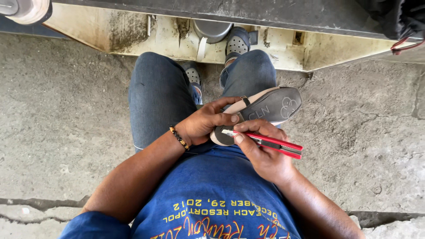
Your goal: The person uses a red utility knife to scrape and trim the sole of a beige flat shoe. They rotate the shoe to access different areas and later switch to a small metal tool to continue working on the sole.
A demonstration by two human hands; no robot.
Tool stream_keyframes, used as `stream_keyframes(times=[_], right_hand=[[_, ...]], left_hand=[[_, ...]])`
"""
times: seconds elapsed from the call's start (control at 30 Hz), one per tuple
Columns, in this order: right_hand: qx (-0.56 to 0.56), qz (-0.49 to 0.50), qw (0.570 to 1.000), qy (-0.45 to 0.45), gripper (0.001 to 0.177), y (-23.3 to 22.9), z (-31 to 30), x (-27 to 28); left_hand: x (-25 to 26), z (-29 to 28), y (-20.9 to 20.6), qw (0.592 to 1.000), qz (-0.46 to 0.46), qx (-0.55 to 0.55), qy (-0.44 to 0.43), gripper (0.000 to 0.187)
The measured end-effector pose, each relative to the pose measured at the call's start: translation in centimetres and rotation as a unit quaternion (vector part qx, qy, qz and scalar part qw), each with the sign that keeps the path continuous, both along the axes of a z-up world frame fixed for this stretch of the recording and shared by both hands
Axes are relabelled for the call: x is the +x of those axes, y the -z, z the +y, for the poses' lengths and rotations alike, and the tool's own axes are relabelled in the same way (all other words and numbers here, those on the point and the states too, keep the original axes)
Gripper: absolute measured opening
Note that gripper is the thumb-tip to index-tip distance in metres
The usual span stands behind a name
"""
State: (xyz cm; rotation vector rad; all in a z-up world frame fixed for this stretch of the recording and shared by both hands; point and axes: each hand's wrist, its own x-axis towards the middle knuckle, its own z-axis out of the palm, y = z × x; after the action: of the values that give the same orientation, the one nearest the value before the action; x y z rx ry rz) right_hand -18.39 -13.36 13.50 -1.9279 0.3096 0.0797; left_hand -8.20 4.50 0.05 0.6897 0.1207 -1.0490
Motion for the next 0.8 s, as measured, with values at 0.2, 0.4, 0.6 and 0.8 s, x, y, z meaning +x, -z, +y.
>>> stream_keyframes(times=[0.2,0.4,0.6,0.8], right_hand=[[0.027,-0.048,0.998,0.029,0.013,0.3,0.6,0.2],[0.032,-0.066,0.997,0.024,0.012,0.6,1.1,-0.2],[0.017,-0.089,0.996,0.016,0.008,-0.3,1.6,0.2],[0.015,-0.096,0.995,0.009,0.008,-0.5,1.6,0.4]], left_hand=[[0.0,-0.4,0.0,1.000,0.016,0.012,0.000,0.075],[-0.4,-0.6,0.4,0.999,0.032,0.011,-0.007,0.074],[-0.6,-0.8,-0.3,0.999,0.035,0.017,-0.023,0.072],[-0.7,-0.9,-0.1,0.999,0.023,0.022,-0.024,0.072]])
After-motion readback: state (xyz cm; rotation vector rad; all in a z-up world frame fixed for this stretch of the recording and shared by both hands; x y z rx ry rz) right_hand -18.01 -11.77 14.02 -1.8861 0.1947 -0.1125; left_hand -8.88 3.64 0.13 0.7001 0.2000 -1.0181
